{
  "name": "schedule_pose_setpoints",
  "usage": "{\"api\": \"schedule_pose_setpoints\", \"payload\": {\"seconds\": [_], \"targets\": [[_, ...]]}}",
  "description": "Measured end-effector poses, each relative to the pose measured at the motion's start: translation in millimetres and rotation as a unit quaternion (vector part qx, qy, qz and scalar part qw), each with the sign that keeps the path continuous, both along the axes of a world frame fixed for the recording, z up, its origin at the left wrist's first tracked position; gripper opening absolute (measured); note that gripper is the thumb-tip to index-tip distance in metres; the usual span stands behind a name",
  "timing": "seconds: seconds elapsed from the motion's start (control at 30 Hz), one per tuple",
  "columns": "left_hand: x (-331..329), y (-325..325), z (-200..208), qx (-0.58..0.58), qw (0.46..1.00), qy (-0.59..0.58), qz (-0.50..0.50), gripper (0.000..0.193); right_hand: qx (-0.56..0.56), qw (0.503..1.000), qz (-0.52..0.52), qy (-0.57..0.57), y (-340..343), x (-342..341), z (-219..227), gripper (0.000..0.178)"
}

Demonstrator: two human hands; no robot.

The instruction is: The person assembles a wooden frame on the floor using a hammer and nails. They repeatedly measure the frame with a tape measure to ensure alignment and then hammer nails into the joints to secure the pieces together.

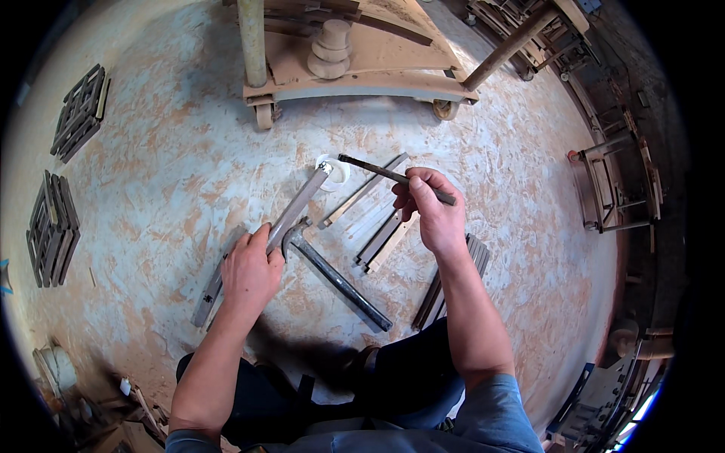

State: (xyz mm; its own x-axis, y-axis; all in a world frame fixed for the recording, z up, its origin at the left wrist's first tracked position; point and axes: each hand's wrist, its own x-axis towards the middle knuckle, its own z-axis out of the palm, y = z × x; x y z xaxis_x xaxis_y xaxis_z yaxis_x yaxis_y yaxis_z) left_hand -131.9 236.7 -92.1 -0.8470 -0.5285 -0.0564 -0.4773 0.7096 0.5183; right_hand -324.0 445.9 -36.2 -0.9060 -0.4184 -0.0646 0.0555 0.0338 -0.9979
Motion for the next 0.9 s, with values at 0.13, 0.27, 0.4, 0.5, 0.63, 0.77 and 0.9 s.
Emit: {"api": "schedule_pose_setpoints", "payload": {"seconds": [0.13,0.27,0.4,0.5,0.63,0.77,0.9], "targets": [[3,-1,-5,-0.031,0.999,0.015,-0.012,0.049,0.013,1.000,0.010,-0.003,-4,6,1,0.019],[2,1,-4,-0.050,0.998,0.020,-0.025,0.052,0.004,1.000,0.009,0.011,-1,9,4,0.019],[3,3,0,-0.054,0.998,0.016,-0.025,0.055,0.072,0.997,0.027,0.013,-2,12,4,0.020],[2,5,1,-0.066,0.997,0.012,-0.027,0.054,0.104,0.993,0.024,0.044,0,9,-1,0.022],[0,-1,1,-0.062,0.997,0.028,0.026,0.048,0.052,0.997,-0.023,0.045,2,6,6,0.020],[-4,-46,9,0.197,0.958,0.115,0.171,0.041,-0.054,0.997,-0.056,-0.014,1,11,13,0.020],[-7,-83,27,0.531,0.654,0.440,0.312,0.030,-0.206,0.971,0.031,-0.113,-4,29,14,0.022]]}}
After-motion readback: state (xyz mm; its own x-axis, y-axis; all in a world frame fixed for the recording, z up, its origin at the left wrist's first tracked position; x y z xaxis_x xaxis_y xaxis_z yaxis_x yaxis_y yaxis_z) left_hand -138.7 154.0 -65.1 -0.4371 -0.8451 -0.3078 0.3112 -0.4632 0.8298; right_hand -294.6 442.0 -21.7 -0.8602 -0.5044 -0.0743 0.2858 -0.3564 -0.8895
